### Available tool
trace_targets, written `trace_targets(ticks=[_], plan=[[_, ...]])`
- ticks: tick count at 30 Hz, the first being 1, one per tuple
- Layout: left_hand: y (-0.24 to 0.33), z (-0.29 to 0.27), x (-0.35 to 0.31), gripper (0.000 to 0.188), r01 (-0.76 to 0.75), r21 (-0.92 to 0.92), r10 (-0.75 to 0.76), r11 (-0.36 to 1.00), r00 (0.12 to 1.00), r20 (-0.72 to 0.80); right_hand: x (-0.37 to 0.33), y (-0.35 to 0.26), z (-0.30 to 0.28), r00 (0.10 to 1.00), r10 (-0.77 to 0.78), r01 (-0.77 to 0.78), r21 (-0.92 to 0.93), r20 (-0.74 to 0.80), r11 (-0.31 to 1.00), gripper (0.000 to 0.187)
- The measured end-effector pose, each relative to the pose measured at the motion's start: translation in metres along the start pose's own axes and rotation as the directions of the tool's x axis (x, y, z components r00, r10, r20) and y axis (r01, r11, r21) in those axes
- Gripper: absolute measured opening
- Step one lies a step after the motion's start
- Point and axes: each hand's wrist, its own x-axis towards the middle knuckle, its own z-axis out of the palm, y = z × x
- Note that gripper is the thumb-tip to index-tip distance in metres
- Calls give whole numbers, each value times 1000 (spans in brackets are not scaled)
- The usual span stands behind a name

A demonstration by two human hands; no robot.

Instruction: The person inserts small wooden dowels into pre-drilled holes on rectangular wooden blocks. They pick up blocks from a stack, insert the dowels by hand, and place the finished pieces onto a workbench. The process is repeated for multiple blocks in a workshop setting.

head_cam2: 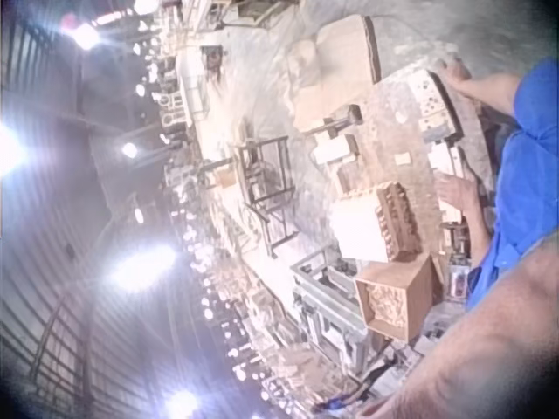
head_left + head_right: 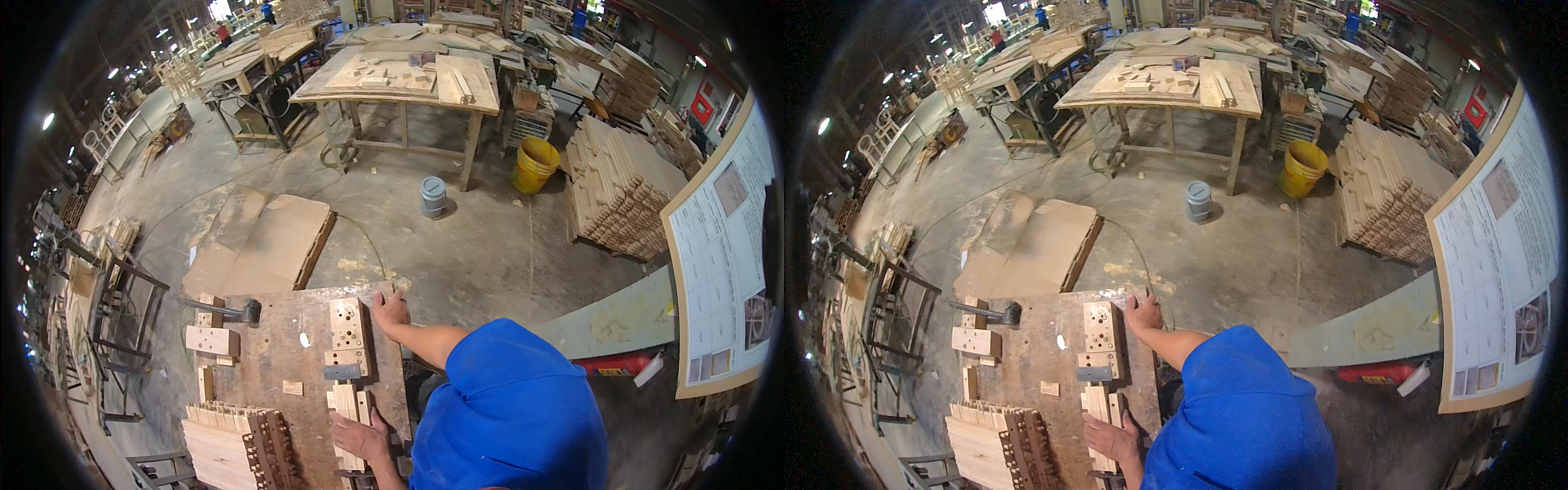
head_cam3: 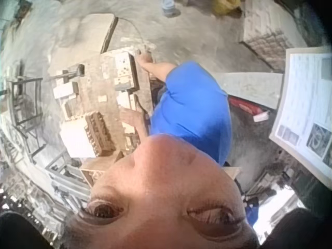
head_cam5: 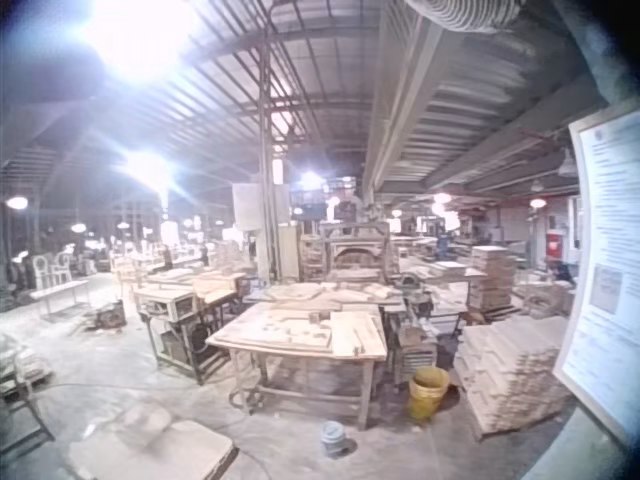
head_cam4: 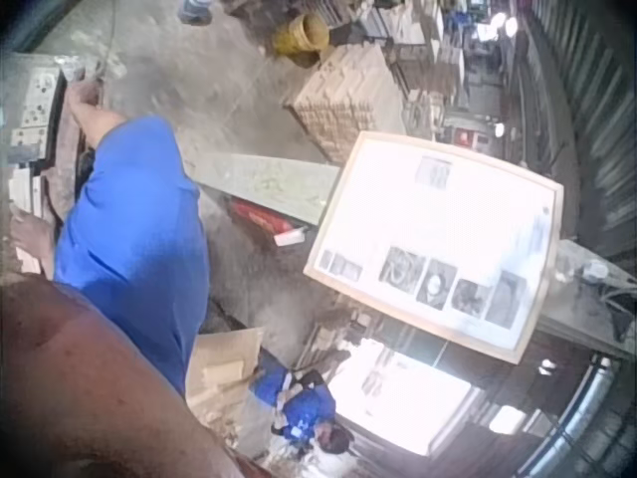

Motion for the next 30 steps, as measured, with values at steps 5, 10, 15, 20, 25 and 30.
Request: trace_targets(ticks=[5, 10, 15, 20, 25, 30], plan=[[0, -3, 1, 117, -48, 7, 49, 999, 994, -98, -2, -1, 0, 1000, 6, -7, 13, 26, 1000, 77], [3, -4, 1, 117, -6, 29, 7, 1000, 999, -53, 0, -1, 0, 999, 8, -9, 9, 52, 1000, 78], [0, -5, 5, 118, 10, 21, -9, 1000, 1000, -20, 0, 0, 1, 998, 13, -15, 25, 64, 1000, 77], [-2, -5, 2, 112, -34, -53, 28, 998, 995, -98, -1, -3, 2, 998, 13, -14, 32, 54, 999, 78], [-25, -12, -7, 106, -16, -202, 13, 979, 1000, -18, -3, 1, 3, 999, -4, 3, 26, 52, 1000, 76], [-49, -18, -20, 88, -61, -272, 57, 960, 998, -22, 0, 6, 2, 997, -31, 30, 21, 74, 999, 82]])
